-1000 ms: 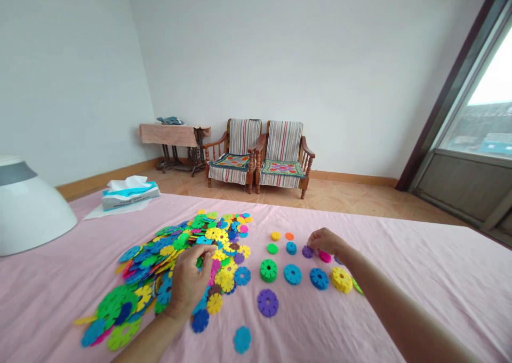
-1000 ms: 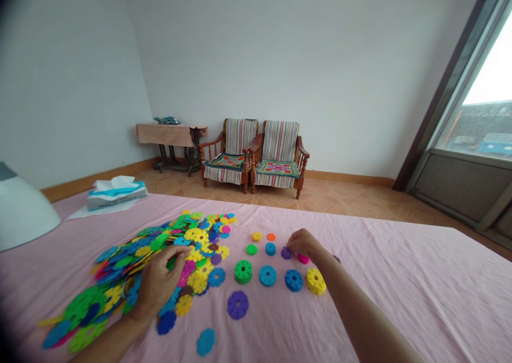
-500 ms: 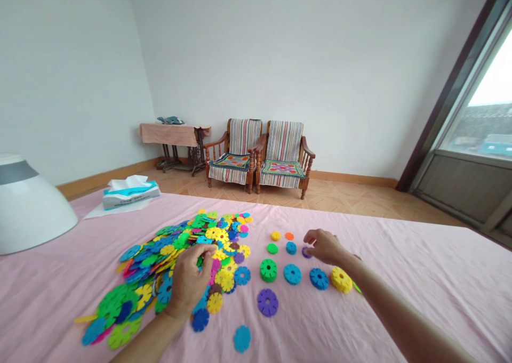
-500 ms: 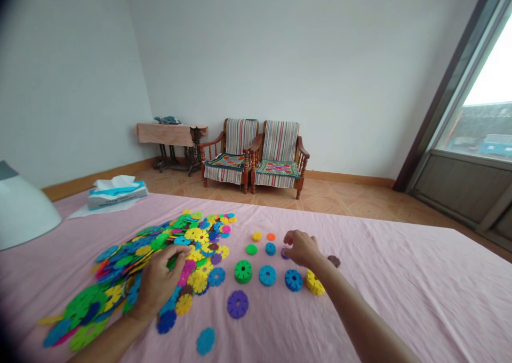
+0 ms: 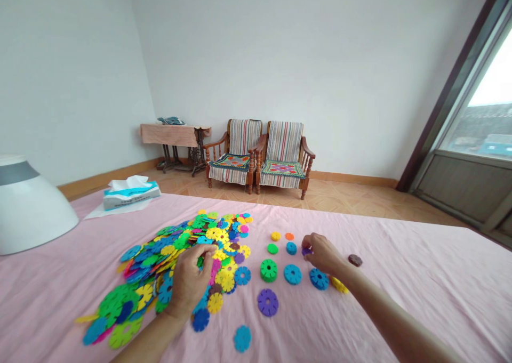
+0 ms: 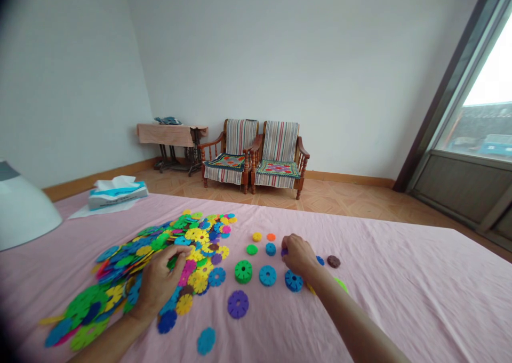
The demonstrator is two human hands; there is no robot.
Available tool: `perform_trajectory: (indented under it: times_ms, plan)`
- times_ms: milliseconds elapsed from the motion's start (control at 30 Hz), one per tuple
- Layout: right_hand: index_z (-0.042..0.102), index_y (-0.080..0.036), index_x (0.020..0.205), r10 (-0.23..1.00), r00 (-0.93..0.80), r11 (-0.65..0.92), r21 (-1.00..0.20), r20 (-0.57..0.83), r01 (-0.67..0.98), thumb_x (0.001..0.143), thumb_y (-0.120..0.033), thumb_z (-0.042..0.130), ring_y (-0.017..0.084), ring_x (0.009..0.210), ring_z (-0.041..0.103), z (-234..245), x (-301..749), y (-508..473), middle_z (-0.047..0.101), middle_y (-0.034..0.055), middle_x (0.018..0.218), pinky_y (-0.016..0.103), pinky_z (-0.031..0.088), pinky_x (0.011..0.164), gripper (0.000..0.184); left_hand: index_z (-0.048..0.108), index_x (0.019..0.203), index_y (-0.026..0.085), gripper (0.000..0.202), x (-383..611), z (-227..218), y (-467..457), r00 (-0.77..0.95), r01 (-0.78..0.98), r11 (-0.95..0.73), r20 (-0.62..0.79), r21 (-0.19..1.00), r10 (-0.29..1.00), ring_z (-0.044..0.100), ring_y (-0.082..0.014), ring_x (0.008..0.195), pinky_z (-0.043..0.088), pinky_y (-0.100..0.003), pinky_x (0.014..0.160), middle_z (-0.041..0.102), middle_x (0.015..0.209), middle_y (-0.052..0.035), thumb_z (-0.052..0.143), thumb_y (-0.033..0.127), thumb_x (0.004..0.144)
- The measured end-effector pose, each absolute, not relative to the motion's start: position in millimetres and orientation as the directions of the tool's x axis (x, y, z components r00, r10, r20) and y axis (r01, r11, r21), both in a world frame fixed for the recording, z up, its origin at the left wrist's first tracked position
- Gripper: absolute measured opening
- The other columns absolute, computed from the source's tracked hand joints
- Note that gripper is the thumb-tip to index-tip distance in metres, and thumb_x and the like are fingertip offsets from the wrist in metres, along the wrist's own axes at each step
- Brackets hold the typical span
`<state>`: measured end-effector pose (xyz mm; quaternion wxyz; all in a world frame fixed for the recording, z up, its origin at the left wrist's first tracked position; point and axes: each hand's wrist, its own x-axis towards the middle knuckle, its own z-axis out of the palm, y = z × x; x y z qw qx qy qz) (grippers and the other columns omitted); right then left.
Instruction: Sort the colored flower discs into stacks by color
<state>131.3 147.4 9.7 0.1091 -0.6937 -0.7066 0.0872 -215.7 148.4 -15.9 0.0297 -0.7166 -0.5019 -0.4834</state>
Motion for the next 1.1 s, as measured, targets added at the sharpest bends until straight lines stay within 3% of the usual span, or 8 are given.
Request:
perform_trajectory:
  times_ms: [200,367,567,733,900,1100]
  plan:
    - [0.066,-0.015,0.095,0.998,0.001,0.017,-0.285,0.064,0.958,0.069,-0.012,0.064,0.024,0.092,0.059,14.1,127.8,141.4,0.064,0.0105,0.097,0.03,0.039,0.076,0.025,0.066,0.081,0.021,0.02,-213.9,-11.7,147.1,0.026,0.753,-0.498,0.736,0.431,0.677,0.068,-0.0211,0.076,0.05,-0.032,0.073,0.074,0.079,-0.0022,0.048,0.027,0.086]
    - [0.062,-0.015,0.106,0.987,-0.017,0.071,-0.336,0.162,0.939,0.082,-0.017,0.055,0.02,0.094,0.059,24.9,113.8,124.1,0.062,0.0098,0.102,0.03,0.04,0.081,0.025,0.067,0.081,0.022,0.02,-212.2,-8.2,142.9,0.006,0.761,-0.494,0.757,0.42,0.653,0.067,-0.0222,0.078,0.049,-0.034,0.075,0.073,0.079,-0.0023,0.048,0.026,0.085]
    - [0.064,-0.018,0.095,0.956,-0.128,0.251,-0.511,0.264,0.822,0.083,-0.013,0.051,0.018,0.087,0.059,36.4,60.1,73.3,0.063,0.0058,0.093,0.028,0.041,0.077,0.019,0.068,0.083,0.021,0.021,-211.5,-8.9,142.2,0.004,0.76,-0.5,0.765,0.416,0.643,0.067,-0.0225,0.079,0.049,-0.035,0.077,0.073,0.081,-0.0033,0.048,0.027,0.087]
    - [0.068,-0.021,0.09,0.94,-0.328,0.324,-0.562,0.098,0.761,0.079,-0.011,0.055,0.019,0.092,0.059,33.8,11.4,37.6,0.064,0.0053,0.096,0.027,0.042,0.08,0.02,0.067,0.083,0.021,0.021,-212.0,-11.4,143.0,0.008,0.757,-0.5,0.758,0.421,0.652,0.067,-0.0219,0.08,0.049,-0.034,0.077,0.073,0.082,-0.0032,0.048,0.027,0.087]
    - [0.069,-0.019,0.098,0.903,-0.417,0.334,-0.439,-0.104,0.834,0.074,-0.017,0.066,0.026,0.104,0.055,22.6,-15.2,35.0,0.063,0.0099,0.108,0.032,0.042,0.087,0.025,0.067,0.082,0.021,0.02,-211.4,-10.0,143.6,0.004,0.76,-0.492,0.754,0.425,0.657,0.067,-0.0218,0.079,0.05,-0.033,0.075,0.073,0.08,-0.0029,0.048,0.027,0.086]
    - [0.069,-0.017,0.101,0.904,-0.411,0.334,-0.403,-0.118,0.852,0.072,-0.019,0.071,0.027,0.104,0.055,15.4,-21.8,39.9,0.063,0.0106,0.11,0.033,0.044,0.087,0.029,0.068,0.081,0.021,0.021,-211.4,-8.4,143.6,0.006,0.757,-0.495,0.753,0.426,0.658,0.068,-0.0216,0.078,0.051,-0.033,0.075,0.074,0.08,-0.003,0.048,0.027,0.085]
